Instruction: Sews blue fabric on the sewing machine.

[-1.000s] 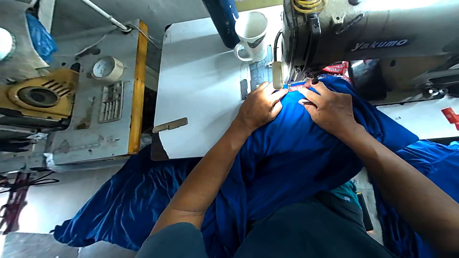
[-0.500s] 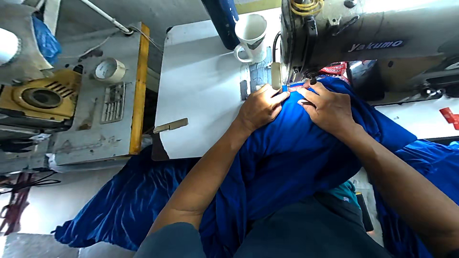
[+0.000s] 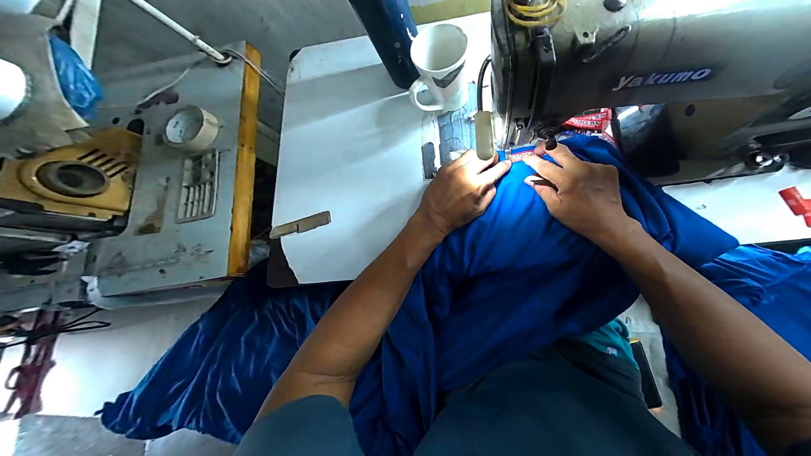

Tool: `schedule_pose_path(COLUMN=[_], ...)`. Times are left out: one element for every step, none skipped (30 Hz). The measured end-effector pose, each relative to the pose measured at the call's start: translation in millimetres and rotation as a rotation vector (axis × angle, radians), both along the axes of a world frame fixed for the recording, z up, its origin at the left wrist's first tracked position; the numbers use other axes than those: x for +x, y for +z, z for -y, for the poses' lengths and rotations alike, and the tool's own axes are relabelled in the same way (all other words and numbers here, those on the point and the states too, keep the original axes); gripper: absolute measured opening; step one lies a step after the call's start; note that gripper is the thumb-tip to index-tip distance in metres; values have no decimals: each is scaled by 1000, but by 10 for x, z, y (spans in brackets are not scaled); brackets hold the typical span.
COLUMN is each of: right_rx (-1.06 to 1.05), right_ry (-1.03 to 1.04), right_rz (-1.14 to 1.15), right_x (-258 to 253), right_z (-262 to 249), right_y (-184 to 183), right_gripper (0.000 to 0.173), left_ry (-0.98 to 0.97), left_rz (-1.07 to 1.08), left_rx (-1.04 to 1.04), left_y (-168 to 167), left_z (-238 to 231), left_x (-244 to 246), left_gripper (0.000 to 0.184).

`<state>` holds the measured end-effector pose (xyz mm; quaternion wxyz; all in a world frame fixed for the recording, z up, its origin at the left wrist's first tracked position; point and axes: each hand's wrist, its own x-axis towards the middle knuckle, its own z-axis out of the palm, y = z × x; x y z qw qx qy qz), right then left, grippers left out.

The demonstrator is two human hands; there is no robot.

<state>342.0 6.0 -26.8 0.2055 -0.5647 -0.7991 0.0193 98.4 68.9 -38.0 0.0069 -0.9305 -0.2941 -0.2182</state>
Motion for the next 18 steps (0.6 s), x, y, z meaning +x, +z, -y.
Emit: schedule_pose_path(right_rx=[-3, -8, -11, -12, -11, -12, -11, -10, -5, 1, 4, 5, 4, 4, 5, 4, 4, 4], right_ry=[-1, -2, -1, -1, 1, 2, 3, 4, 5, 5, 4, 3, 1, 1, 1, 2, 2, 0], right_rz=[1, 2, 3, 5, 4, 3, 2, 2, 1, -1, -1, -2, -4, -3, 0, 2, 3, 2], right_x=[-1, 1, 4, 6, 6, 5, 5, 5, 4, 3, 3, 4, 4, 3, 2, 0, -1, 1], right_z=[1, -1, -3, -5, -5, -6, -5, -5, -5, -5, -4, -3, -2, -1, -1, -1, -1, -1], right_y=[-1, -3, -6, -8, -8, -3, 0, 0, -2, -4, -4, -5, -4, -4, -4, -4, -4, -3], right_gripper=[35, 35, 36, 35, 35, 35, 35, 35, 35, 35, 35, 35, 35, 35, 35, 36, 36, 36], left_ry=[-2, -5, -6, -7, -9, -10, -10, -8, -4, -2, -1, 1, 5, 10, 15, 17, 18, 18], left_rz=[1, 3, 5, 8, 8, 9, 7, 3, -2, -5, -7, -10, -14, -19, -24, -23, -17, -11], left_rx=[1, 2, 4, 5, 2, 2, 2, 2, 3, 2, 4, 3, -1, -7, -14, -20, -23, -23], left_y=[0, 1, -2, -6, -6, -4, -3, -2, -4, -4, -6, -6, -7, -3, 1, 4, 4, 1], left_z=[0, 0, 0, -1, 1, 1, 2, 3, 3, 3, 1, 2, 1, 2, 3, 6, 8, 8], left_x=[-1, -1, 0, 0, -2, -3, -3, -2, -3, -3, -1, 1, 2, 2, 3, 3, 4, 7], left_gripper=[39, 39, 39, 38, 38, 39, 39, 39, 39, 38, 38, 38, 38, 39, 39, 39, 39, 38])
